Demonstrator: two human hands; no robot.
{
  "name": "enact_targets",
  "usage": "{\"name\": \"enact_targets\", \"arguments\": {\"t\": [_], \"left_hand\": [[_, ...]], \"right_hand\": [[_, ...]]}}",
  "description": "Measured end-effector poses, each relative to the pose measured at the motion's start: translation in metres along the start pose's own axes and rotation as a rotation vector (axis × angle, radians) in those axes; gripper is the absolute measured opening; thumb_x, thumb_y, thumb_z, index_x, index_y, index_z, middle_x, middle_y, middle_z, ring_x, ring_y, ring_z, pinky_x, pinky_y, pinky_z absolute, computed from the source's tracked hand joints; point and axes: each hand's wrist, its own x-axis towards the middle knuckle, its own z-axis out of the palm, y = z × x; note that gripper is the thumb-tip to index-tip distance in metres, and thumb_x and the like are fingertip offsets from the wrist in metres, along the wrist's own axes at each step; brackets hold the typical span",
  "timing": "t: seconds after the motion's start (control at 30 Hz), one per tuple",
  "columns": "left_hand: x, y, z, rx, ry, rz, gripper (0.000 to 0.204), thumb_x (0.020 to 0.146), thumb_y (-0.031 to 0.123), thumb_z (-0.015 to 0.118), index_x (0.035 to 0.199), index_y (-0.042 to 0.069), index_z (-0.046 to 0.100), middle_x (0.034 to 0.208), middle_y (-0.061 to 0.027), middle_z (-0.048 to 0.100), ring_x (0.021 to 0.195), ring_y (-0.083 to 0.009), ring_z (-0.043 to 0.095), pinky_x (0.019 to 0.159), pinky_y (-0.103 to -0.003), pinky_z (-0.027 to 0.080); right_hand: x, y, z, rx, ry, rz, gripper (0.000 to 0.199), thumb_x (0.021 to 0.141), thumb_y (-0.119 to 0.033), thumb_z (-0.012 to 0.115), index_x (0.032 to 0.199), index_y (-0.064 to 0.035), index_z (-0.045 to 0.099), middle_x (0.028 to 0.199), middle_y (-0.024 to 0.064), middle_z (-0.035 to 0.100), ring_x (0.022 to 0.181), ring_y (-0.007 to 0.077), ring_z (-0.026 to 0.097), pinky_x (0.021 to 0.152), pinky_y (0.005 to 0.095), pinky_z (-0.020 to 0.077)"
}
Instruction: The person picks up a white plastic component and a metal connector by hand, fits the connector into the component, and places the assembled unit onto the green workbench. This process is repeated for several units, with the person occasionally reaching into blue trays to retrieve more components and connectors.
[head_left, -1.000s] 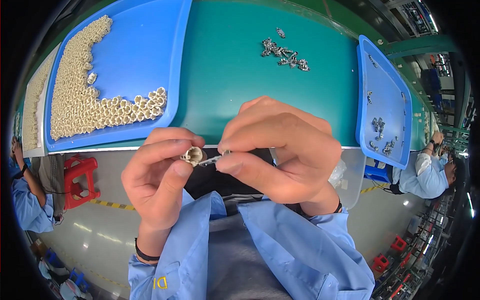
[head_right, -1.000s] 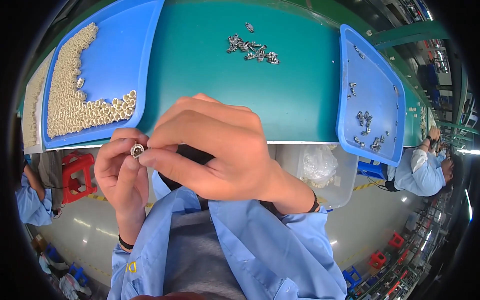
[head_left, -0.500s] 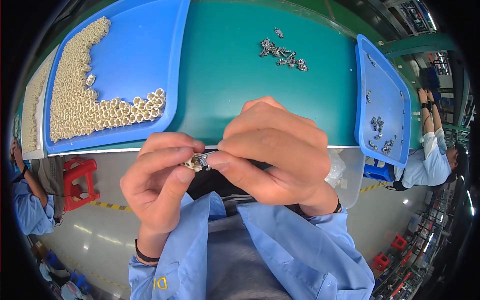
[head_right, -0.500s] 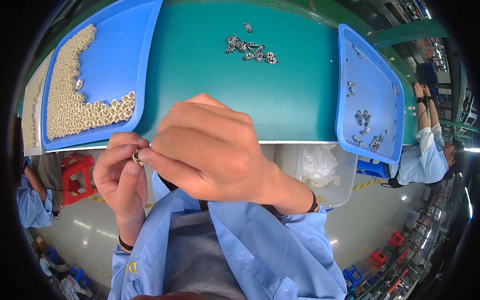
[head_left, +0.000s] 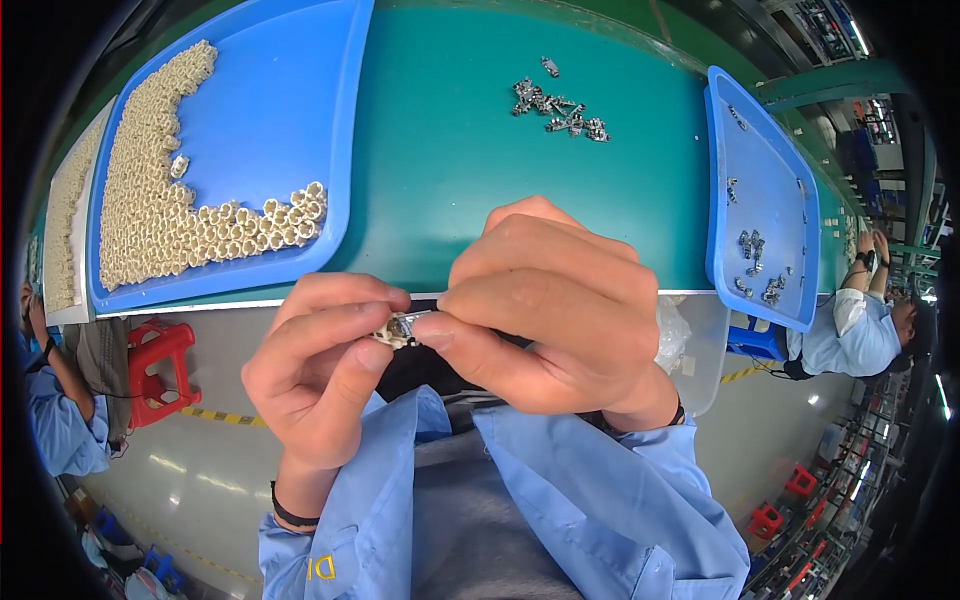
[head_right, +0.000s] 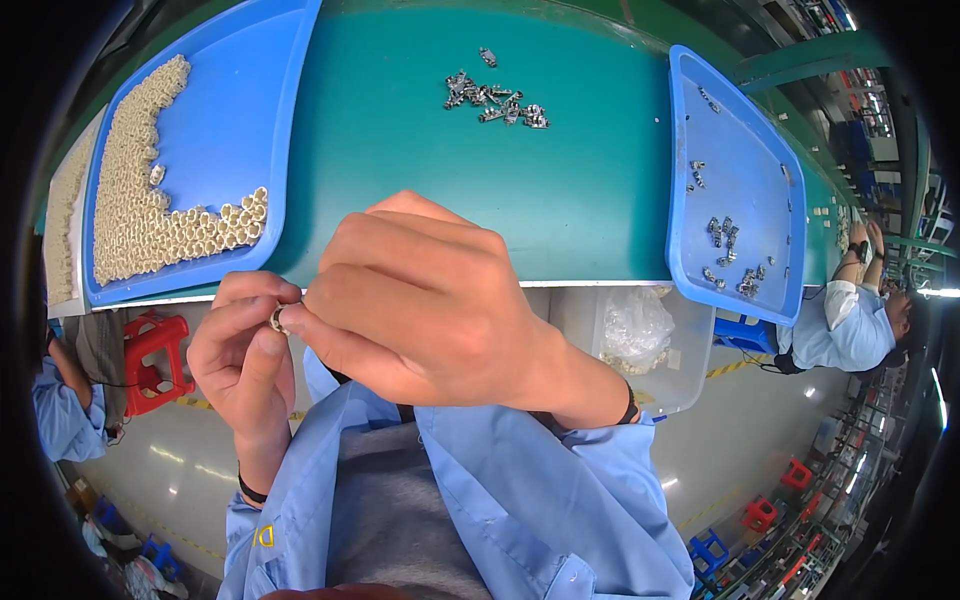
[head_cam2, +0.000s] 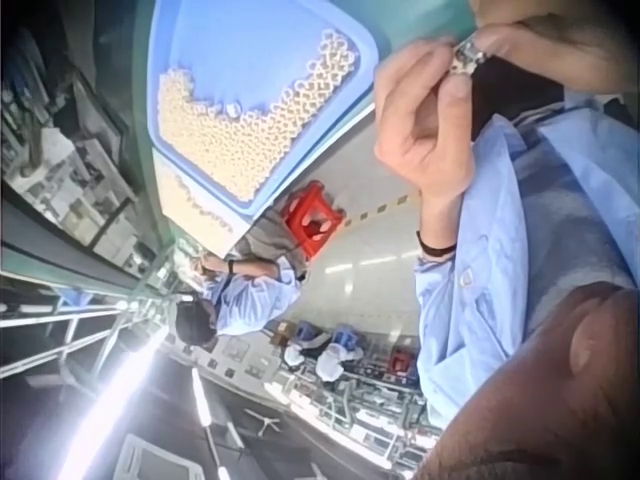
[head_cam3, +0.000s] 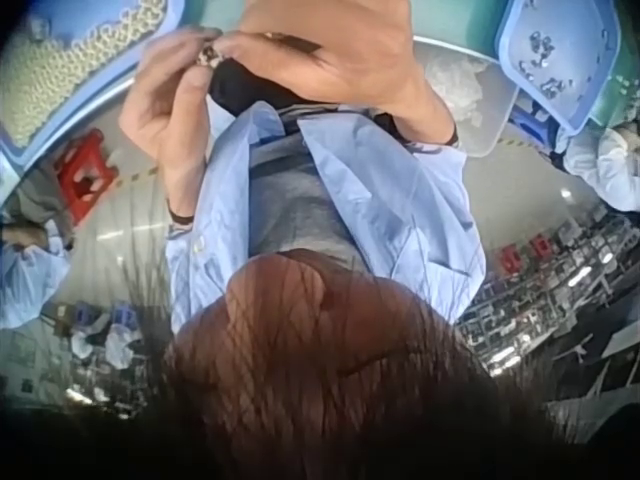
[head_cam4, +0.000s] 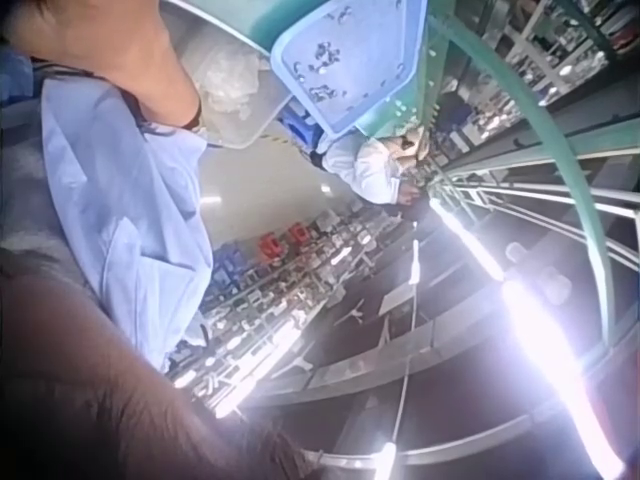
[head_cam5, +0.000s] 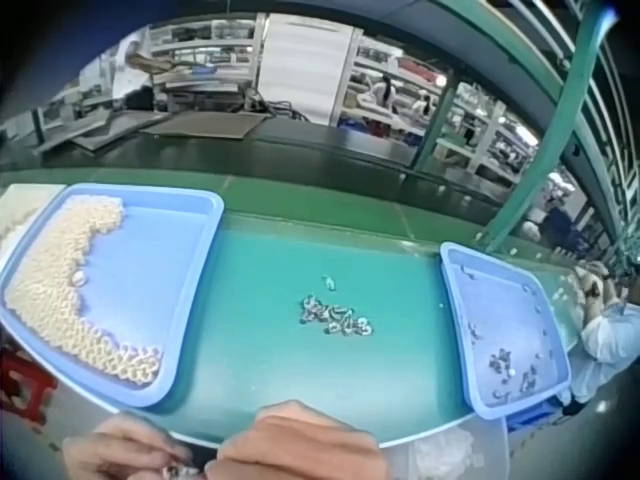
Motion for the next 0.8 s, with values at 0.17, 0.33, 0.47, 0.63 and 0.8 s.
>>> {"name": "enact_targets", "arguments": {"t": [0.17,0.33,0.47,0.63,0.8], "left_hand": [[0.000,-0.002,0.000,0.017,-0.018,0.009,0.024,0.094,-0.003,0.070,0.118,-0.006,0.070,0.114,-0.0246,0.067,0.103,-0.0311,0.070,0.085,-0.037,0.058],[-0.001,-0.002,0.000,-0.039,-0.020,-0.026,0.024,0.093,-0.004,0.070,0.118,-0.007,0.071,0.114,-0.0244,0.067,0.102,-0.0309,0.070,0.085,-0.037,0.058],[-0.001,-0.001,0.002,-0.109,0.046,-0.059,0.024,0.093,-0.003,0.070,0.117,-0.007,0.071,0.114,-0.0244,0.067,0.102,-0.0305,0.070,0.085,-0.037,0.058],[-0.002,0.000,0.002,-0.065,0.010,-0.058,0.023,0.093,-0.003,0.071,0.116,-0.007,0.072,0.113,-0.0242,0.067,0.101,-0.0298,0.070,0.085,-0.037,0.058],[-0.001,0.001,0.003,-0.050,0.003,-0.057,0.023,0.092,-0.002,0.071,0.115,-0.008,0.073,0.113,-0.0241,0.068,0.101,-0.0292,0.070,0.085,-0.036,0.058]], "right_hand": [[0.001,0.001,-0.005,0.032,-0.043,0.022,0.022,0.067,-0.005,0.091,0.075,-0.0021,0.071,0.068,0.0060,0.065,0.056,0.0197,0.058,0.056,0.0330,0.0464],[0.001,0.005,-0.006,0.078,-0.043,-0.001,0.022,0.067,-0.007,0.092,0.074,-0.0018,0.071,0.069,0.0070,0.065,0.056,0.0198,0.058,0.055,0.0337,0.0463],[0.004,0.005,-0.014,0.095,-0.023,-0.009,0.022,0.068,-0.009,0.092,0.074,-0.0014,0.072,0.070,0.0077,0.065,0.056,0.0202,0.058,0.055,0.0337,0.0462],[0.002,0.006,-0.009,0.121,-0.054,-0.017,0.022,0.068,-0.010,0.091,0.075,-0.0011,0.072,0.070,0.0081,0.065,0.057,0.0201,0.059,0.055,0.0333,0.0459],[0.001,0.005,-0.009,0.126,-0.063,0.005,0.022,0.068,-0.010,0.091,0.075,-0.0018,0.073,0.070,0.0079,0.065,0.057,0.0196,0.059,0.055,0.0331,0.0457]]}}
